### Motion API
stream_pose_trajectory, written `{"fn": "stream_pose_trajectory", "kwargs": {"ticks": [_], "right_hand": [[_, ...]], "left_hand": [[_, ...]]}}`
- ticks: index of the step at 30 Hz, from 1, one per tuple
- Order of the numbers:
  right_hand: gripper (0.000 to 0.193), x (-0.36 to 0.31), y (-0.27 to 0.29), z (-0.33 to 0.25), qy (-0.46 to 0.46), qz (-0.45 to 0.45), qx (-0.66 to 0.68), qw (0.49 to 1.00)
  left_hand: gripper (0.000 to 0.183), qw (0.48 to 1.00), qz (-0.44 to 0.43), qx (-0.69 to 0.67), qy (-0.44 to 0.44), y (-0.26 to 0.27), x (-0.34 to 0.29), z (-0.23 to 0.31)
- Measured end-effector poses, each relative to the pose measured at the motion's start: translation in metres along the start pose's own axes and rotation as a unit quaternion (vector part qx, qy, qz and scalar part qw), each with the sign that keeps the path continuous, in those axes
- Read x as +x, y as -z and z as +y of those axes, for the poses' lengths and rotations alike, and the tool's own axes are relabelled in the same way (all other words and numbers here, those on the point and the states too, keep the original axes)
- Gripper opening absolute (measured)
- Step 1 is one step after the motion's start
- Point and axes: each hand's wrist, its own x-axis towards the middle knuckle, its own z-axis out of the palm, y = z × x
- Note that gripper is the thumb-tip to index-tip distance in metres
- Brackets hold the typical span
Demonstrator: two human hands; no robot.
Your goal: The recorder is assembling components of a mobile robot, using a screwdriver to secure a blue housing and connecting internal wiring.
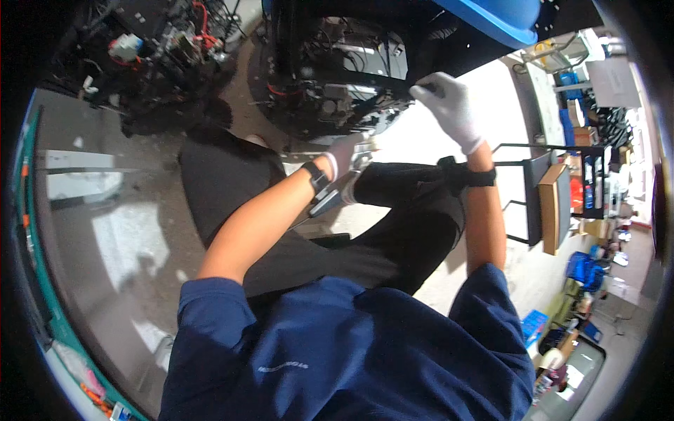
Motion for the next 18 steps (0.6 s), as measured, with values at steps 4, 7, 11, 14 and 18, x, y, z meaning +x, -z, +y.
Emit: {"fn": "stream_pose_trajectory", "kwargs": {"ticks": [4,7,11,14,18], "right_hand": [[0.028,0.011,-0.052,0.043,-0.090,-0.032,0.012,0.995],[0.024,0.013,-0.075,0.068,-0.113,0.099,0.060,0.987],[0.019,0.022,-0.055,0.085,-0.077,0.241,0.129,0.959],[0.025,0.018,-0.044,0.085,-0.165,0.241,0.265,0.919],[0.021,0.004,-0.047,0.082,-0.208,0.054,0.185,0.959]], "left_hand": [[0.029,0.989,0.148,-0.010,-0.012,-0.002,0.022,-0.024],[0.026,0.984,0.136,0.011,-0.111,-0.022,0.011,-0.013],[0.030,0.977,0.153,-0.031,-0.146,-0.046,0.006,0.011],[0.032,0.979,0.156,-0.017,-0.132,-0.072,0.016,0.015],[0.028,0.973,0.126,-0.127,-0.145,-0.105,0.044,0.019]]}}
